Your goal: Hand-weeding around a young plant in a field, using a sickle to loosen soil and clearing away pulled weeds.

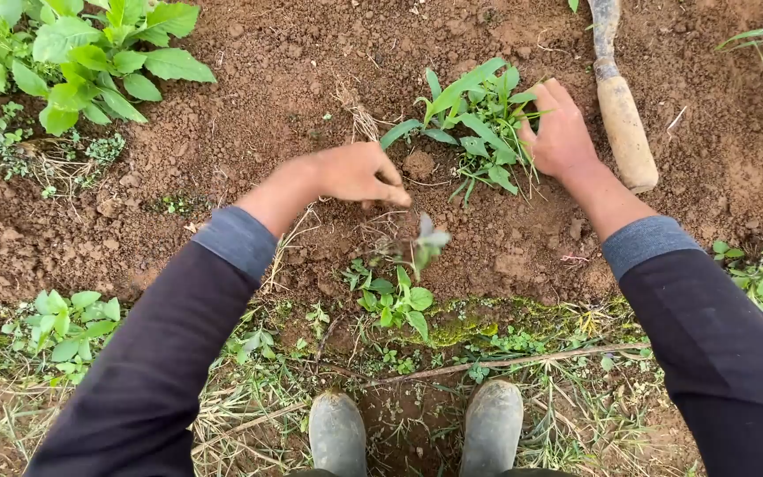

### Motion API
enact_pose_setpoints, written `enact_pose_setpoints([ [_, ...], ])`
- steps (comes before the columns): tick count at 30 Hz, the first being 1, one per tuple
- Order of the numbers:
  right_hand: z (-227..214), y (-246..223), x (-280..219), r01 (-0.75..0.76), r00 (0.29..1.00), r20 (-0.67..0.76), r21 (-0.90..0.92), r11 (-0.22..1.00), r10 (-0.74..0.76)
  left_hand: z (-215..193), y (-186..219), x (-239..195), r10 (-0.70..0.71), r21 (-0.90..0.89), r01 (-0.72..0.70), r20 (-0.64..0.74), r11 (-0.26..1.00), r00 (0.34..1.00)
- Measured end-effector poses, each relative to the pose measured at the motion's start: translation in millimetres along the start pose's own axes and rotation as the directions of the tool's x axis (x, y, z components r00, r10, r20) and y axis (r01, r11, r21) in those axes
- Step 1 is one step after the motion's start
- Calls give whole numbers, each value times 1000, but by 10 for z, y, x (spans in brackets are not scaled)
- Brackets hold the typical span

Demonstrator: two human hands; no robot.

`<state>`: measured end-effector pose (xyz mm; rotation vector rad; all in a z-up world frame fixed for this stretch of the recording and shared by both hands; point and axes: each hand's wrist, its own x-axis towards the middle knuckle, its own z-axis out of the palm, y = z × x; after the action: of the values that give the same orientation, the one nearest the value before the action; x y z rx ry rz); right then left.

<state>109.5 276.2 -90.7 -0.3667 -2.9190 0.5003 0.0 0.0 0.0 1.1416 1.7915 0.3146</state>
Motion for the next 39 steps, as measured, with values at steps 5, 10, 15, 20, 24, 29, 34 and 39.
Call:
enact_pose_setpoints([
  [5,182,310,4,85,995,-60,0,996,-85,225,-227,546,96,353,110,-516,929,851],
  [10,379,590,52,258,945,-179,-113,959,-275,123,-450,934,195,495,221,-656,840,729],
  [15,399,647,80,306,917,-236,-99,947,-321,109,-472,1087,290,622,268,-647,736,705],
  [20,93,170,44,23,998,-59,-8,1000,-24,117,-530,807,383,546,-48,-519,836,764],
  [24,149,224,43,29,998,-60,-75,997,-33,183,-709,463,701,699,-277,-438,659,563],
  [29,60,55,23,-50,999,-12,-20,999,50,104,-762,368,554,649,117,-719,752,420],
  [34,19,30,40,-25,999,-29,-32,999,24,-131,-604,488,143,340,209,-769,917,623],
  [39,-12,41,36,-1,1000,-7,49,999,1,-56,-785,563,299,483,138,-715,864,632],
])
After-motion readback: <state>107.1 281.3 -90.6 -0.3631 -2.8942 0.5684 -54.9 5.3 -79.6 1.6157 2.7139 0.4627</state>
